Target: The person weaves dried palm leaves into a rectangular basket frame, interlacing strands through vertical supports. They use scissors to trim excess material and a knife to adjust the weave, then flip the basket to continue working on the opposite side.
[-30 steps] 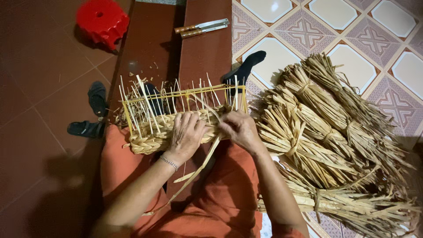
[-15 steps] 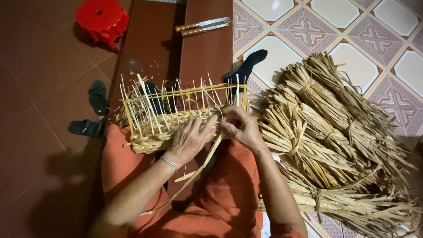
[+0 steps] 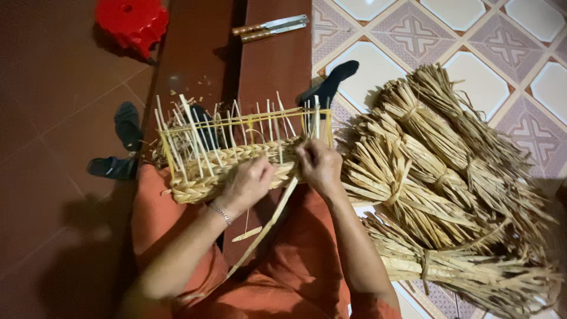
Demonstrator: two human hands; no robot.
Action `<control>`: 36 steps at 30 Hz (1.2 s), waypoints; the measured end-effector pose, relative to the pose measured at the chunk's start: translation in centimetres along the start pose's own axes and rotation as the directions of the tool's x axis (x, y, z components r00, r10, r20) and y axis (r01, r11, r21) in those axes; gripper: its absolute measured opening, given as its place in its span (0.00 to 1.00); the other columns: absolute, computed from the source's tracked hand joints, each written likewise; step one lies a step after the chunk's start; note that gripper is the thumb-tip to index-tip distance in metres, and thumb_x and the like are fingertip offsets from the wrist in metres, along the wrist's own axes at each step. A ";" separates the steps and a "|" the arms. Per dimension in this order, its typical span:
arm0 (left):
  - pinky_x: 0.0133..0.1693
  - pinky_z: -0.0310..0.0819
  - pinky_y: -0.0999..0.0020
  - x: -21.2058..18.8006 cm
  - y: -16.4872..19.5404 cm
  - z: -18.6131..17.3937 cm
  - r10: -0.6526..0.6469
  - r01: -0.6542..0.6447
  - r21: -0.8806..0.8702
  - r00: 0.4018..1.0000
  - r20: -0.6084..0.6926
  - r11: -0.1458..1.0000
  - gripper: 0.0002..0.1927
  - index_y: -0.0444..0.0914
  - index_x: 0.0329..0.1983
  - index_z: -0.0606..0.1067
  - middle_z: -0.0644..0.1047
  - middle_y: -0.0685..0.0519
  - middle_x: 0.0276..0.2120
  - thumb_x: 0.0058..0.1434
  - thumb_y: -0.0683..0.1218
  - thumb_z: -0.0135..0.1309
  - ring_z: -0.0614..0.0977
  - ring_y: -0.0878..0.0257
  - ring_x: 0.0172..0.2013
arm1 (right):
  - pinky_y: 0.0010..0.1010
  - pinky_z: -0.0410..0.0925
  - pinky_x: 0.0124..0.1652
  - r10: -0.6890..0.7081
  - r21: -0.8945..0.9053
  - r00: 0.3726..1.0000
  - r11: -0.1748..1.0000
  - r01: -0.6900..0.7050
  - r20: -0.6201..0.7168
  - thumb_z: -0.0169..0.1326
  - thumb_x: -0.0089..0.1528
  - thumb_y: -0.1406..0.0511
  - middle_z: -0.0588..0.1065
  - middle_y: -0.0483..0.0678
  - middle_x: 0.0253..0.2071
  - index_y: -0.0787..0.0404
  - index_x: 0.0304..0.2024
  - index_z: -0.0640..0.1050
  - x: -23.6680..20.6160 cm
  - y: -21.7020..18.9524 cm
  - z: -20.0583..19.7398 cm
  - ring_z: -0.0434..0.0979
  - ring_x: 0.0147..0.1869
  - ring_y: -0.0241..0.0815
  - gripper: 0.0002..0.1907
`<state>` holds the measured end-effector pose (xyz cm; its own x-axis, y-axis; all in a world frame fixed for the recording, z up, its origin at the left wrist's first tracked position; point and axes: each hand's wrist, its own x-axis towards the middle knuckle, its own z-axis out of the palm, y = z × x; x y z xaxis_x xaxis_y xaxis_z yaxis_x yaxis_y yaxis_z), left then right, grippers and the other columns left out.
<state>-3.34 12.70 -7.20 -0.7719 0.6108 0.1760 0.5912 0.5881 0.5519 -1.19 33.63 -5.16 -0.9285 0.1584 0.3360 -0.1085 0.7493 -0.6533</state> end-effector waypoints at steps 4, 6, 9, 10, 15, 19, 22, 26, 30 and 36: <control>0.25 0.76 0.71 -0.1 0.8 -1.5 0.237 -0.165 0.322 0.951 -0.197 0.932 0.08 0.35 0.36 0.74 0.77 0.49 0.29 0.70 0.44 0.51 0.79 0.62 0.27 | 0.26 0.71 0.32 -0.093 0.222 0.990 0.968 0.115 -0.107 0.62 0.62 0.67 0.78 0.48 0.30 0.66 0.46 0.79 -1.2 -1.1 -1.9 0.76 0.29 0.34 0.12; 0.30 0.80 0.72 -0.6 1.0 -1.7 0.390 -0.262 0.542 0.911 -0.134 0.799 0.07 0.36 0.37 0.77 0.79 0.49 0.34 0.68 0.44 0.53 0.81 0.62 0.33 | 0.25 0.71 0.36 -0.037 0.355 0.984 0.930 0.098 -0.175 0.61 0.62 0.68 0.78 0.48 0.34 0.67 0.50 0.78 -4.1 -0.1 -3.2 0.75 0.33 0.33 0.15; 0.29 0.79 0.73 -1.5 1.0 -1.4 0.425 -0.308 0.535 0.899 -0.107 0.787 0.08 0.36 0.36 0.77 0.78 0.49 0.34 0.71 0.45 0.56 0.82 0.61 0.34 | 0.23 0.71 0.37 0.208 0.477 0.955 0.875 -0.085 -0.211 0.59 0.66 0.68 0.79 0.45 0.34 0.62 0.47 0.79 -9.9 3.3 -4.7 0.77 0.36 0.29 0.08; 0.27 0.77 0.73 -1.6 1.0 -1.1 0.364 -0.269 0.471 0.923 -0.122 0.840 0.08 0.36 0.36 0.77 0.78 0.49 0.32 0.70 0.44 0.57 0.81 0.61 0.31 | 0.24 0.72 0.37 0.284 0.444 0.935 0.881 -0.167 -0.212 0.60 0.66 0.68 0.80 0.45 0.33 0.61 0.45 0.80 -11.9 4.9 -5.6 0.77 0.35 0.29 0.05; 0.27 0.76 0.69 -1.8 1.5 0.0 0.247 -0.170 0.368 0.953 -0.175 0.914 0.08 0.37 0.35 0.74 0.76 0.51 0.30 0.67 0.44 0.61 0.78 0.63 0.27 | 0.36 0.71 0.27 0.356 -0.412 0.910 0.812 -0.413 -0.211 0.64 0.62 0.64 0.83 0.49 0.38 0.55 0.43 0.86 -20.2 13.8 -11.2 0.80 0.31 0.43 0.07; 0.27 0.76 0.68 -1.9 2.2 0.4 0.235 -0.158 0.365 0.956 -0.177 0.917 0.09 0.37 0.36 0.74 0.76 0.50 0.31 0.67 0.45 0.62 0.78 0.62 0.27 | 0.48 0.70 0.37 0.365 -0.624 0.901 0.654 -0.427 -0.234 0.60 0.60 0.65 0.76 0.53 0.37 0.56 0.37 0.84 -23.6 17.2 -13.4 0.75 0.42 0.56 0.05; 0.29 0.77 0.67 -2.4 2.4 0.5 0.231 -0.163 0.337 0.957 -0.175 0.927 0.08 0.37 0.37 0.74 0.75 0.51 0.32 0.66 0.45 0.61 0.79 0.62 0.30 | 0.49 0.69 0.40 0.328 -0.701 0.921 0.605 -0.377 -0.213 0.58 0.59 0.64 0.73 0.53 0.36 0.57 0.35 0.83 -23.7 18.1 -13.8 0.73 0.44 0.57 0.05; 0.37 0.78 0.67 -2.7 3.8 -0.4 0.292 -0.211 0.375 0.941 -0.172 0.902 0.07 0.36 0.41 0.76 0.76 0.49 0.37 0.67 0.44 0.62 0.79 0.59 0.38 | 0.49 0.67 0.41 0.222 -0.627 0.937 0.698 -0.346 -0.269 0.60 0.55 0.66 0.74 0.52 0.35 0.54 0.36 0.83 -22.6 17.8 -13.2 0.72 0.44 0.58 0.07; 0.46 0.69 0.56 -3.2 6.8 -1.4 0.484 -0.224 0.529 0.765 -0.425 0.819 0.08 0.38 0.37 0.77 0.76 0.46 0.40 0.57 0.44 0.64 0.75 0.52 0.43 | 0.44 0.65 0.37 0.163 -0.281 0.966 0.935 -0.216 -0.202 0.64 0.57 0.68 0.73 0.51 0.33 0.58 0.33 0.80 -20.5 13.6 -11.1 0.71 0.38 0.52 0.04; 0.49 0.69 0.57 -6.9 8.2 1.0 0.213 -0.267 -0.212 0.946 -0.245 0.940 0.19 0.32 0.48 0.79 0.77 0.47 0.44 0.58 0.47 0.65 0.76 0.51 0.46 | 0.31 0.69 0.37 0.063 0.246 0.995 0.968 -0.044 -0.073 0.62 0.60 0.70 0.75 0.49 0.35 0.64 0.36 0.77 -17.4 1.2 -5.1 0.76 0.37 0.42 0.06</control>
<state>7.03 13.80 -4.70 -0.6612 0.5733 0.4839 0.7124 0.2775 0.6446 16.69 35.05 -8.32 -0.9052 0.2519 0.3423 -0.1517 0.5607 -0.8140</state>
